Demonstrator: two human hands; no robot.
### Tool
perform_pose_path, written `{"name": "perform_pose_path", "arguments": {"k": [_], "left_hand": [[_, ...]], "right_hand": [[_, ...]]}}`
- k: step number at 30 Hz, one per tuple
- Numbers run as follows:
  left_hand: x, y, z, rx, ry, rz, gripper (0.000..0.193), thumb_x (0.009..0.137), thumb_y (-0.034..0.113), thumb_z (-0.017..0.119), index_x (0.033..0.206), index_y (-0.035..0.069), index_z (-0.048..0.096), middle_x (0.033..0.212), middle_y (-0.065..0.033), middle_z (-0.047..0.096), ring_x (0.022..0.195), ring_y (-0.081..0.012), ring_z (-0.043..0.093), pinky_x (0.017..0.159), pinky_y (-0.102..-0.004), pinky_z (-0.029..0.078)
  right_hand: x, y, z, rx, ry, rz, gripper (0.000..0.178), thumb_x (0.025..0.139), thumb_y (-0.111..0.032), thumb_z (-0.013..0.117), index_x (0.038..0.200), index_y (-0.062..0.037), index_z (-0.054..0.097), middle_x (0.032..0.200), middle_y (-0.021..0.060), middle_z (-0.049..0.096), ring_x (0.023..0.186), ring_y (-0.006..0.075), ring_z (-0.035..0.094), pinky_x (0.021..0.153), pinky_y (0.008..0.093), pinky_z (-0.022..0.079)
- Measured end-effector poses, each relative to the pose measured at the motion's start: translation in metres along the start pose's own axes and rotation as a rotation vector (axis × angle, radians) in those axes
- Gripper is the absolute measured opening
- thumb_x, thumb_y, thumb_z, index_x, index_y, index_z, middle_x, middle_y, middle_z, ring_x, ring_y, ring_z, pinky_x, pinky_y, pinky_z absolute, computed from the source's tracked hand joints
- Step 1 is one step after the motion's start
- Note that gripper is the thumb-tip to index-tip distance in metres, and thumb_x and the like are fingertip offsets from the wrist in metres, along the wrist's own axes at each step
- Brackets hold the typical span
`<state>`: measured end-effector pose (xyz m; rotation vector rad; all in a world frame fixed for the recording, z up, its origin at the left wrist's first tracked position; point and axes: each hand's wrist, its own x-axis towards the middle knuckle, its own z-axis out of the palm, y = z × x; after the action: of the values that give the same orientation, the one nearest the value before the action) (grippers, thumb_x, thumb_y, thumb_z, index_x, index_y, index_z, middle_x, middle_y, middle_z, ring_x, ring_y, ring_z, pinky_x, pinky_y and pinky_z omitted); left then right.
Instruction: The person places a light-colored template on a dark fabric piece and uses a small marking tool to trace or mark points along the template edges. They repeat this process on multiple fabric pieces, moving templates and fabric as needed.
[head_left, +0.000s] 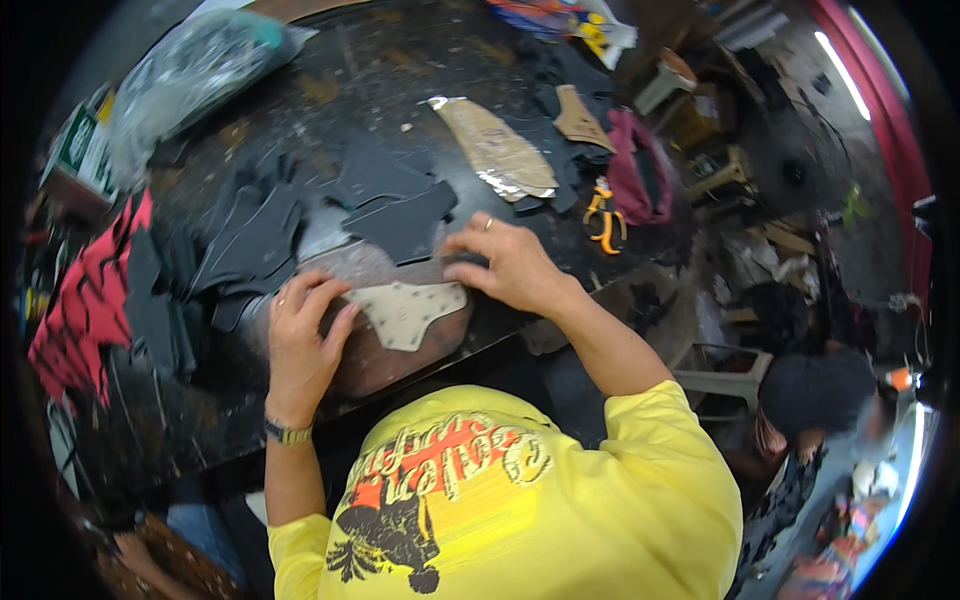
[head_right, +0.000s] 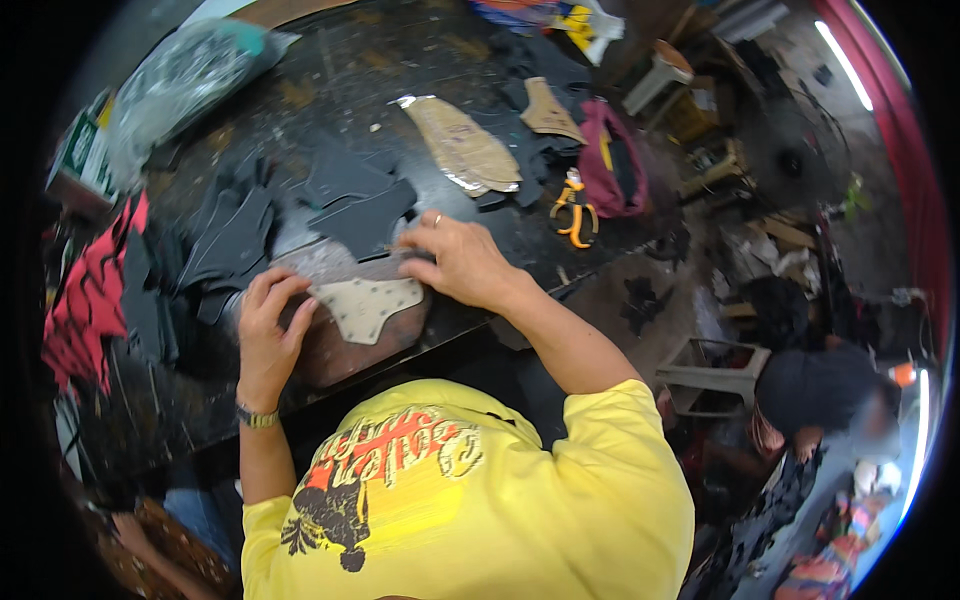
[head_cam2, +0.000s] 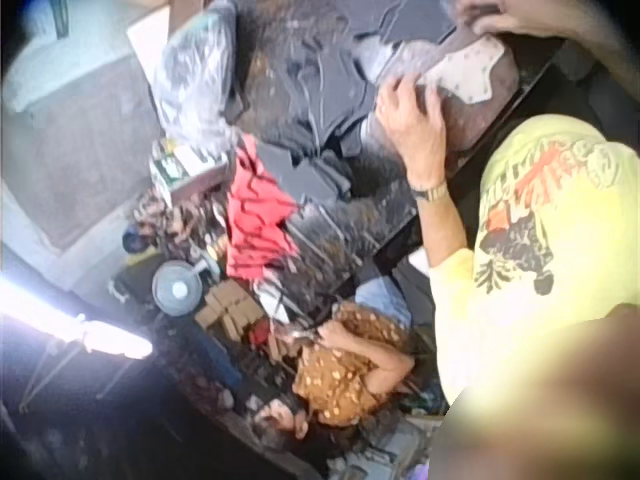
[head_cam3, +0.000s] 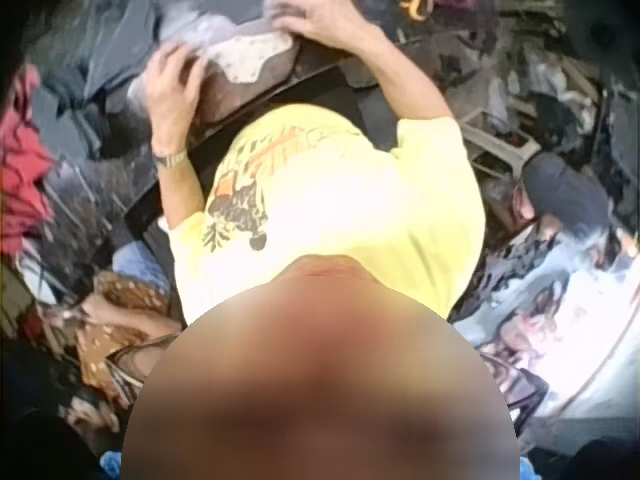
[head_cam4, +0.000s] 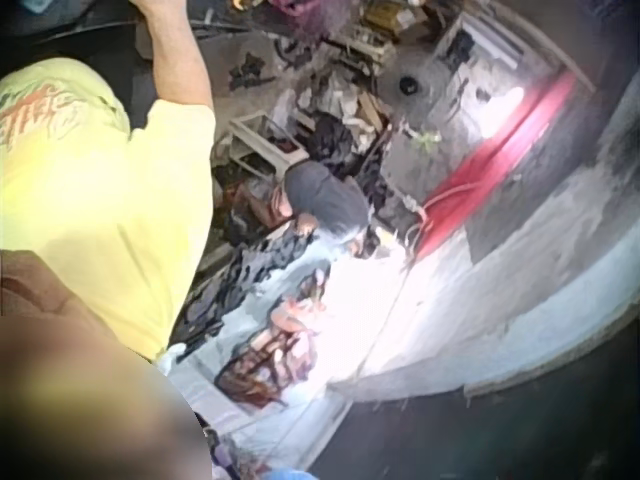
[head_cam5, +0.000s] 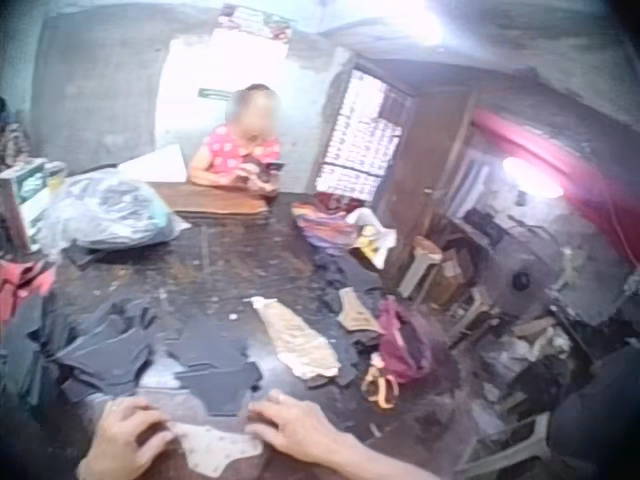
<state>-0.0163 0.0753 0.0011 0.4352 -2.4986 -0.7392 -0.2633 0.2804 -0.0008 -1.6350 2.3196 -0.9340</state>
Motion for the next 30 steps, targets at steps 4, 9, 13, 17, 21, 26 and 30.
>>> {"name": "perform_pose_path", "arguments": {"k": [4,9,13,17,21,26,30], "left_hand": [[-0.007,0.002,-0.001,0.023,-0.028,0.006,0.024,0.087,0.011,0.079,0.11,0.006,0.073,0.114,-0.0107,0.066,0.109,-0.0336,0.062,0.097,-0.0437,0.047],[-0.013,0.002,0.009,-0.029,-0.052,-0.062,0.023,0.087,0.01,0.078,0.109,0.005,0.072,0.112,-0.0106,0.066,0.107,-0.0326,0.061,0.095,-0.0432,0.047],[-0.01,0.004,0.017,-0.052,-0.074,-0.028,0.023,0.087,0.009,0.078,0.108,0.005,0.072,0.111,-0.0103,0.066,0.107,-0.0322,0.062,0.095,-0.0424,0.047],[-0.009,0.005,0.018,-0.038,-0.072,-0.014,0.023,0.086,0.008,0.079,0.108,0.005,0.072,0.111,-0.01,0.067,0.107,-0.0317,0.062,0.096,-0.0422,0.046],[-0.01,0.004,0.019,-0.01,-0.087,-0.003,0.023,0.086,0.008,0.079,0.108,0.005,0.073,0.112,-0.0102,0.067,0.109,-0.0315,0.061,0.097,-0.0428,0.046],[-0.011,0.003,0.023,-0.011,-0.062,0.002,0.023,0.086,0.009,0.079,0.108,0.005,0.073,0.113,-0.0098,0.067,0.111,-0.032,0.061,0.098,-0.0437,0.046],[-0.016,0.003,0.024,-0.001,-0.043,-0.002,0.023,0.086,0.009,0.079,0.108,0.006,0.073,0.113,-0.0096,0.067,0.112,-0.0322,0.061,0.099,-0.0442,0.046]], "right_hand": [[0.008,0.071,-0.065,-0.158,0.469,0.287,0.03,0.088,-0.025,0.081,0.111,-0.006,0.076,0.105,0.0135,0.073,0.094,0.0286,0.071,0.082,0.0377,0.056],[-0.015,0.161,-0.139,-0.833,0.567,0.617,0.067,0.083,-0.049,0.082,0.134,-0.009,0.066,0.119,0.0178,0.073,0.106,0.0359,0.07,0.099,0.0464,0.053],[-0.024,0.183,-0.149,-0.662,0.358,0.933,0.087,0.08,-0.059,0.081,0.148,-0.0108,0.055,0.131,0.0232,0.069,0.12,0.0399,0.067,0.105,0.0492,0.051],[-0.03,0.175,-0.137,-0.497,0.354,0.949,0.083,0.084,-0.058,0.076,0.147,-0.0075,0.055,0.138,0.0243,0.066,0.129,0.0409,0.063,0.107,0.0498,0.05],[-0.037,0.178,-0.125,-0.573,0.387,0.92,0.062,0.091,-0.044,0.073,0.139,-0.006,0.062,0.129,0.0246,0.07,0.12,0.0441,0.066,0.1,0.0508,0.052],[-0.045,0.205,-0.132,-0.483,0.596,0.801,0.039,0.093,-0.034,0.072,0.121,-0.0071,0.07,0.114,0.0246,0.073,0.111,0.045,0.069,0.092,0.0515,0.054],[-0.049,0.221,-0.134,-0.457,0.814,0.676,0.031,0.094,-0.027,0.071,0.116,-0.006,0.071,0.11,0.0237,0.074,0.106,0.0453,0.069,0.09,0.0503,0.053]]}}
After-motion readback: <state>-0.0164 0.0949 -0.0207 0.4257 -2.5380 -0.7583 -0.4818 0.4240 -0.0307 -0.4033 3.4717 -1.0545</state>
